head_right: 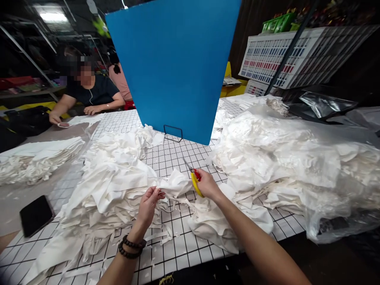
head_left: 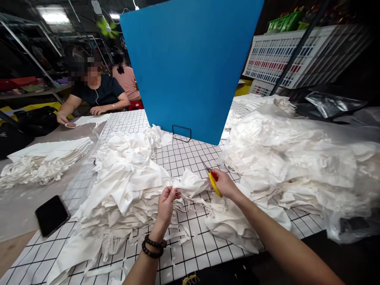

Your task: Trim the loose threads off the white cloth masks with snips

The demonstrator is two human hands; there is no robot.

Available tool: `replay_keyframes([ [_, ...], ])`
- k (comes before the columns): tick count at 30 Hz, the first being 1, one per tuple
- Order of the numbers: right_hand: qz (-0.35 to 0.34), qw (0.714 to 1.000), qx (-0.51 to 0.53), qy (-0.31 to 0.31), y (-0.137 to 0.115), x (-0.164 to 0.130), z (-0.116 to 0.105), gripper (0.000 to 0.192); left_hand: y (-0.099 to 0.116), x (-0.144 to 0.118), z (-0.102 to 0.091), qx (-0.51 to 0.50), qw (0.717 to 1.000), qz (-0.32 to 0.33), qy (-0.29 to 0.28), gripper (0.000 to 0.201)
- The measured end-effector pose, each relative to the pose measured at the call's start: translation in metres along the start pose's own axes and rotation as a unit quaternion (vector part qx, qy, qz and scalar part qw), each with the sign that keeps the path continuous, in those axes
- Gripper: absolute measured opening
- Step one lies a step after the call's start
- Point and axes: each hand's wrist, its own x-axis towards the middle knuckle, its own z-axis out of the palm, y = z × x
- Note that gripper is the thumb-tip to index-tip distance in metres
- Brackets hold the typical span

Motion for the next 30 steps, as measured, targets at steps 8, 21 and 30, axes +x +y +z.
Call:
replay_keyframes([
  [8,0.035,0.992,0.074,0.091,0.038,0.006,-0.044,0.019,0.003,0.001,-0.004,0.149,0.987,0.039,0.048,0.028],
  [21,0.059,0.991,0.098,0.074,0.044,0.000,-0.051,0.018,-0.018,-0.010,0.071,0.197,0.967,-0.048,-0.153,0.028],
  [30,0.061,0.990,0.094,0.081,0.044,-0.008,-0.055,0.015,-0.016,-0.008,0.073,0.081,0.927,-0.235,-0.282,0.044],
])
